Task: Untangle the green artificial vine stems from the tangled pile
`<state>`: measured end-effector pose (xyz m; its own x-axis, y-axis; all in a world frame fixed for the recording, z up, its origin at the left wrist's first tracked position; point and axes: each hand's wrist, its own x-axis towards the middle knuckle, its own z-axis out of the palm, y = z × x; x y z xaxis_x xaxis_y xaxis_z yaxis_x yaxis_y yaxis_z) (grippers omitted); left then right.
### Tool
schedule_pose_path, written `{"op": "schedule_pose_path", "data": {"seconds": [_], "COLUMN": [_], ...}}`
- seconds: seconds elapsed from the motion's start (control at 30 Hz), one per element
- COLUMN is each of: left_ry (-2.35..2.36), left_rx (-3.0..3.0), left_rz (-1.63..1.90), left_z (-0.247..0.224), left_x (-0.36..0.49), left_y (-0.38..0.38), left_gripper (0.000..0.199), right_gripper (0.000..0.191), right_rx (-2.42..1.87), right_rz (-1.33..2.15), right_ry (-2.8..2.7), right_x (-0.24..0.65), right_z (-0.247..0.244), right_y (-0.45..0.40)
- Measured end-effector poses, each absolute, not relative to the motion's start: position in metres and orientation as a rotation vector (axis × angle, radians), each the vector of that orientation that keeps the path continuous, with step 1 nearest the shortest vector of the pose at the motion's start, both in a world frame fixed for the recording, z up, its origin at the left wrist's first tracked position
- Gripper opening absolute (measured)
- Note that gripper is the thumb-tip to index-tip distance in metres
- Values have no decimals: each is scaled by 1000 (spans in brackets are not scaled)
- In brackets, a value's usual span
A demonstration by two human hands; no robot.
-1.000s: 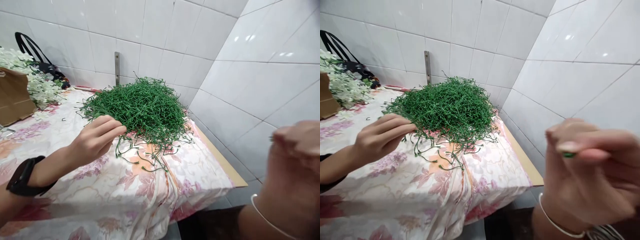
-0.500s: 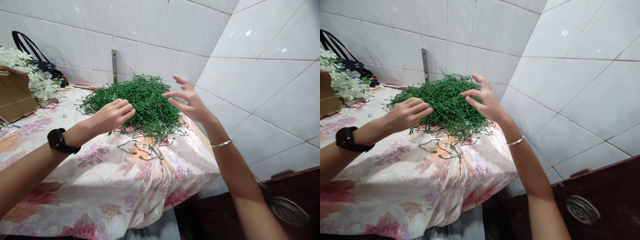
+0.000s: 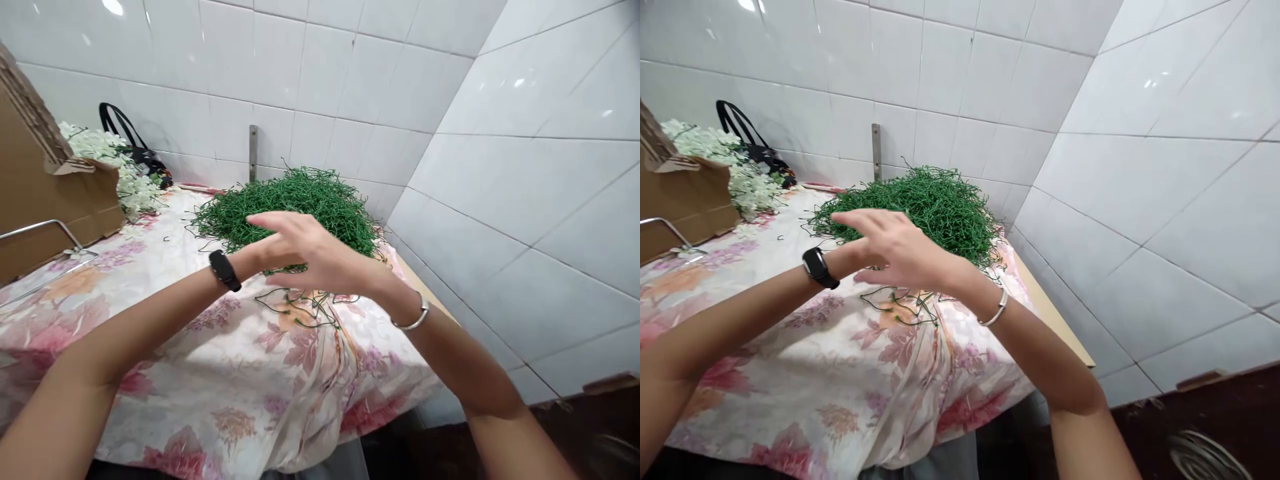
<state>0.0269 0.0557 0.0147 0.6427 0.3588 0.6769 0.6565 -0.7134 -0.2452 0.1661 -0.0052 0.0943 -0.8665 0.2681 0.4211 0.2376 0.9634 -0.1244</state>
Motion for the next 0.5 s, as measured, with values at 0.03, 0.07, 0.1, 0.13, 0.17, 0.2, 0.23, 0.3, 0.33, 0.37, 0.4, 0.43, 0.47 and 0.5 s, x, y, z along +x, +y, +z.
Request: {"op": "schedule_pose_path", "data": {"seconds": [0.03,0.07,0.1,0.13,0.17,0.2,0.23,0.3,0.33,0.37,0.4,0.43,0.47,0.5], "left_ry": [-869,-1076,-1257,-1367,-1415,-1413,-1404,-1451,-1492,-1520,-1520,-1508,-1480,-1442], "left_rx": [-2350,-2230,-2098,-2006,-1972,-2007,-2066,-2150,-2160,-2154,-2154,-2164,-2193,-2228], "left_rz": [-880,-1039,-1175,-1256,-1285,-1278,-1249,-1150,-1099,-1062,-1033,-999,-957,-923], "left_z": [9,5,3,4,6,10,14,22,24,25,24,22,19,17], "left_x": [37,50,65,82,99,114,125,131,126,115,100,84,67,52], "left_y": [51,46,41,38,35,34,34,37,38,40,41,42,43,45], "left_gripper": [23,29,35,38,40,39,38,35,34,33,33,34,35,35], "right_gripper": [66,73,77,79,77,72,66,57,54,51,49,47,45,46], "right_rx": [-351,-346,-341,-334,-328,-329,-337,-374,-398,-421,-442,-458,-467,-466], "right_rz": [17,-34,-64,-78,-86,-95,-109,-155,-186,-218,-249,-277,-300,-319], "right_ry": [-2733,-2779,-2824,-2867,-2904,-2930,-2939,-2901,-2865,-2831,-2804,-2786,-2771,-2758], "right_x": [155,146,138,132,129,127,127,132,136,140,144,147,149,151], "right_z": [88,82,77,73,71,69,69,70,72,73,75,76,77,78], "right_y": [-5,-5,-3,-2,0,2,3,8,11,14,17,20,23,24]}}
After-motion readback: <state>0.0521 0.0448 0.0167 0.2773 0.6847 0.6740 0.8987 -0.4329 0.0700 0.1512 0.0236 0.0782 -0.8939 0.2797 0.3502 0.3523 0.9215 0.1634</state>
